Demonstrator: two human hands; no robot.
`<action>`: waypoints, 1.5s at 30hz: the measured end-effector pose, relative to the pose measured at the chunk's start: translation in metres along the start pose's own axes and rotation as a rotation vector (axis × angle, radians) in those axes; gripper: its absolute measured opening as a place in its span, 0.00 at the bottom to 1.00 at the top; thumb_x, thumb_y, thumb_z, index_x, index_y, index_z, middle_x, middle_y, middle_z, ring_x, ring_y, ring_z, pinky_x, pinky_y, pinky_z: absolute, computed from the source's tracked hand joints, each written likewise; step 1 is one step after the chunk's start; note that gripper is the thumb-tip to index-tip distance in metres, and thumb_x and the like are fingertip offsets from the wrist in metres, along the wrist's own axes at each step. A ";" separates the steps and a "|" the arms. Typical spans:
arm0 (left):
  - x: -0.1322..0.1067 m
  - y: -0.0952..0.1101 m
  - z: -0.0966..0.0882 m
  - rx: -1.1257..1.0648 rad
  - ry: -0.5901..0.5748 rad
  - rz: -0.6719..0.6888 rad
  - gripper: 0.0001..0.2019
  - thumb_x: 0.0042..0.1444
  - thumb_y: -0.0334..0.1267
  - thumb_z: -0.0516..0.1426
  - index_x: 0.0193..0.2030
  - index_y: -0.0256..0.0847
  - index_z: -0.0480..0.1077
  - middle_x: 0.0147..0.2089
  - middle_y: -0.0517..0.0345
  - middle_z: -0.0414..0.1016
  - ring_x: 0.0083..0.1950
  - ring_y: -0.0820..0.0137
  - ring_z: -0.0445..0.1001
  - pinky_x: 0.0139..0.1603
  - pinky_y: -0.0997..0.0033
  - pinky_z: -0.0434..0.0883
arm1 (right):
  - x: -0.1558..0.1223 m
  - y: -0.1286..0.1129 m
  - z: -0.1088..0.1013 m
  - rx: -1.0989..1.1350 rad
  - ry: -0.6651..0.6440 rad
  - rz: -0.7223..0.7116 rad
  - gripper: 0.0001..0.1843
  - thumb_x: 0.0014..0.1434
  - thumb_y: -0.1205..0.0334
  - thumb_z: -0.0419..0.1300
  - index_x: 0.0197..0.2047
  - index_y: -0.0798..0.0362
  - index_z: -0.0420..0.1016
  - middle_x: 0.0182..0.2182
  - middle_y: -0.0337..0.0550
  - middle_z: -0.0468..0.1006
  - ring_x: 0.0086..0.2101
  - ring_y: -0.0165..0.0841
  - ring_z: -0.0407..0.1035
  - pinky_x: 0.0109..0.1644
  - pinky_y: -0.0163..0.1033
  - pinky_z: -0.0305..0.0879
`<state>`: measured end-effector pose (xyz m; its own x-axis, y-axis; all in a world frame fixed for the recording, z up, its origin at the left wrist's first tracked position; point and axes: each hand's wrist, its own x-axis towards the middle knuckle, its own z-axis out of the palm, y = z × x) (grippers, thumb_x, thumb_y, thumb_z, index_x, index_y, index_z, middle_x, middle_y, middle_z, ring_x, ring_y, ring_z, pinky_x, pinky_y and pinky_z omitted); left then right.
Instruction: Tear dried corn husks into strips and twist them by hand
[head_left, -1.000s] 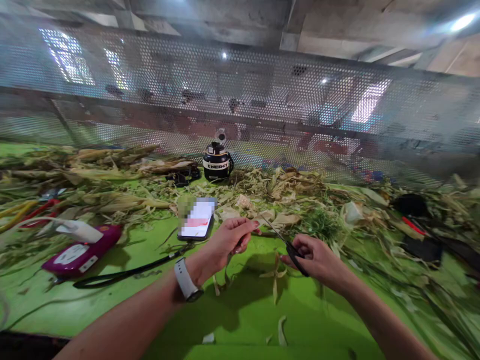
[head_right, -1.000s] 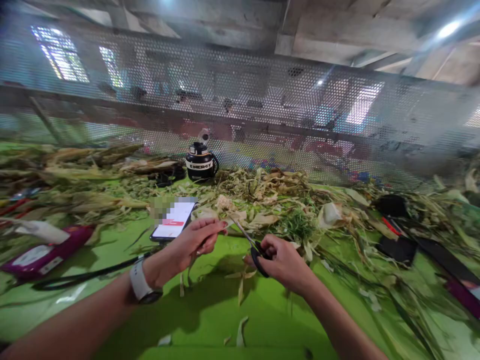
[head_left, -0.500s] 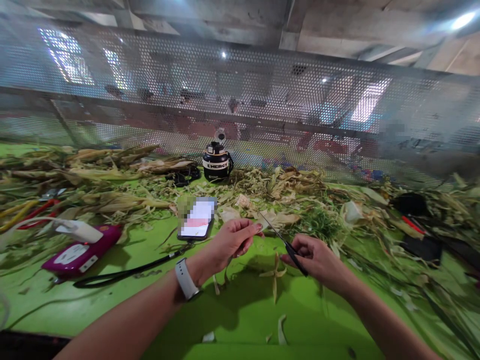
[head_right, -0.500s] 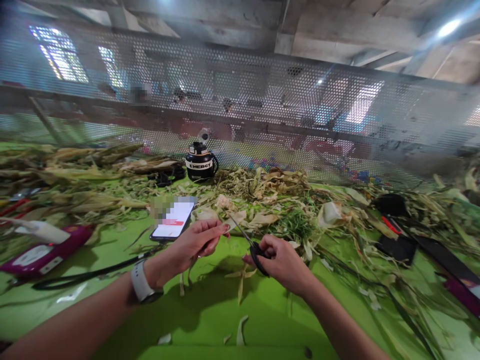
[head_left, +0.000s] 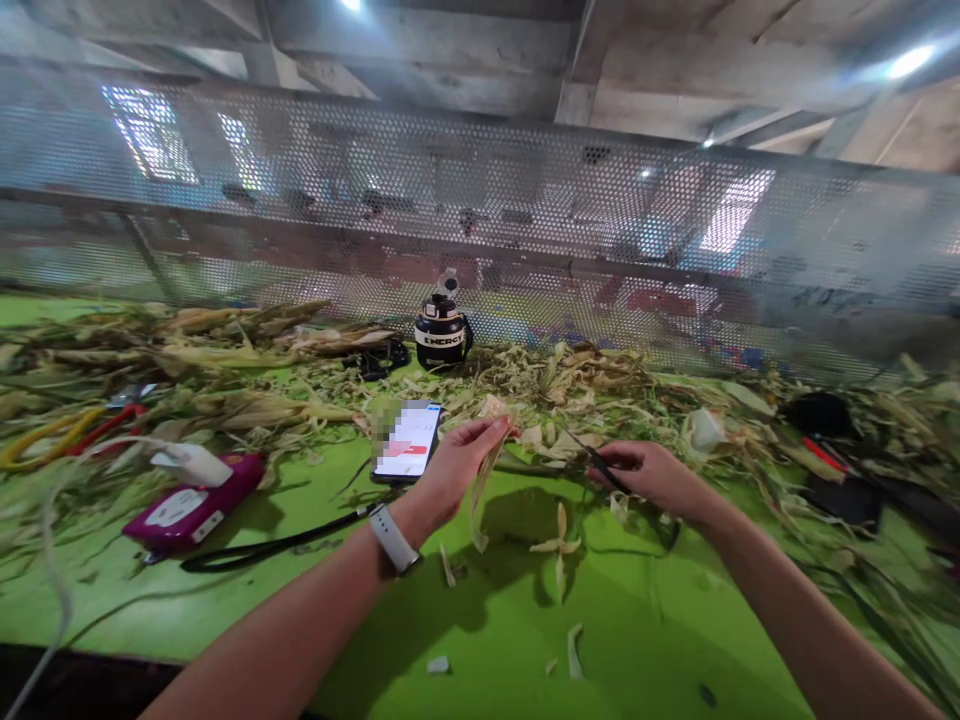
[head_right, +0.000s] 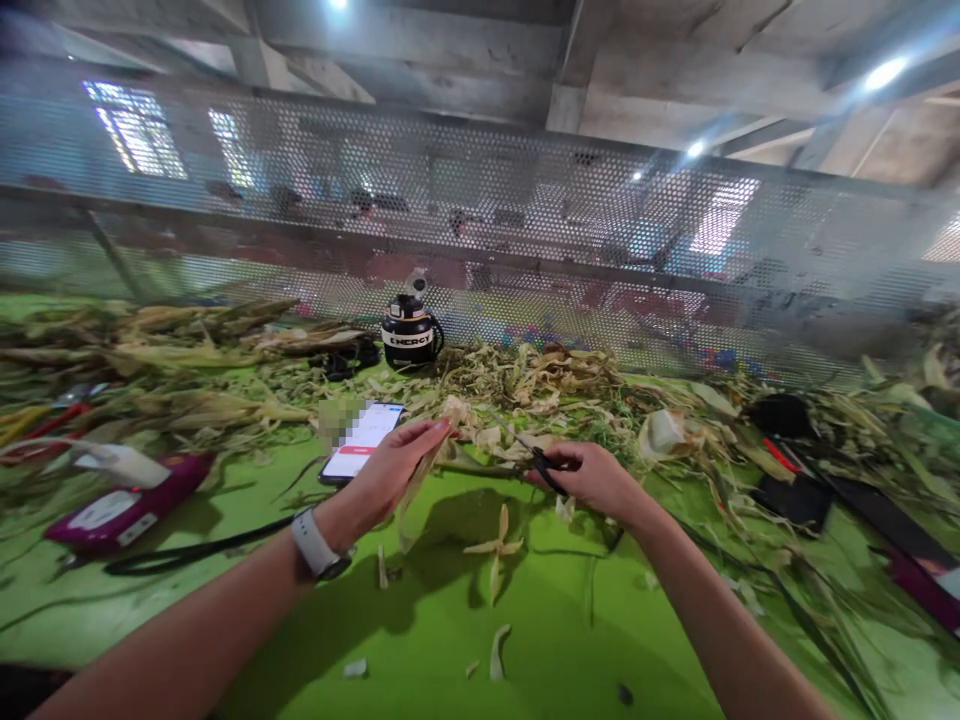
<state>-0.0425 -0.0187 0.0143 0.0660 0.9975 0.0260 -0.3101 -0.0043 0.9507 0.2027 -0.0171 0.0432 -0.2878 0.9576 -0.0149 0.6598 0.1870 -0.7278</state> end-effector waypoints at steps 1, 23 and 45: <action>0.000 0.000 -0.001 0.005 0.004 0.006 0.12 0.41 0.47 0.65 0.28 0.40 0.78 0.30 0.57 0.78 0.32 0.73 0.71 0.35 0.74 0.65 | 0.005 0.002 -0.002 -0.093 0.027 -0.018 0.19 0.45 0.45 0.64 0.28 0.54 0.79 0.27 0.43 0.78 0.28 0.33 0.68 0.31 0.35 0.61; -0.003 -0.013 0.001 0.318 -0.074 0.169 0.12 0.51 0.45 0.58 0.28 0.37 0.71 0.26 0.62 0.67 0.29 0.75 0.62 0.28 0.77 0.61 | 0.023 -0.043 0.080 0.421 -0.173 -0.151 0.25 0.46 0.39 0.62 0.22 0.55 0.65 0.17 0.35 0.66 0.20 0.25 0.60 0.25 0.32 0.55; -0.007 -0.010 0.003 0.336 -0.067 0.235 0.12 0.52 0.44 0.58 0.33 0.37 0.75 0.23 0.62 0.64 0.24 0.77 0.57 0.24 0.77 0.56 | 0.012 -0.036 0.074 0.539 -0.287 -0.147 0.22 0.55 0.43 0.57 0.25 0.55 0.65 0.20 0.36 0.67 0.23 0.25 0.61 0.27 0.32 0.55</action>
<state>-0.0373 -0.0263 0.0054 0.0954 0.9597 0.2644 0.0017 -0.2658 0.9640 0.1238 -0.0289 0.0186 -0.5729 0.8194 -0.0175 0.1776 0.1033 -0.9787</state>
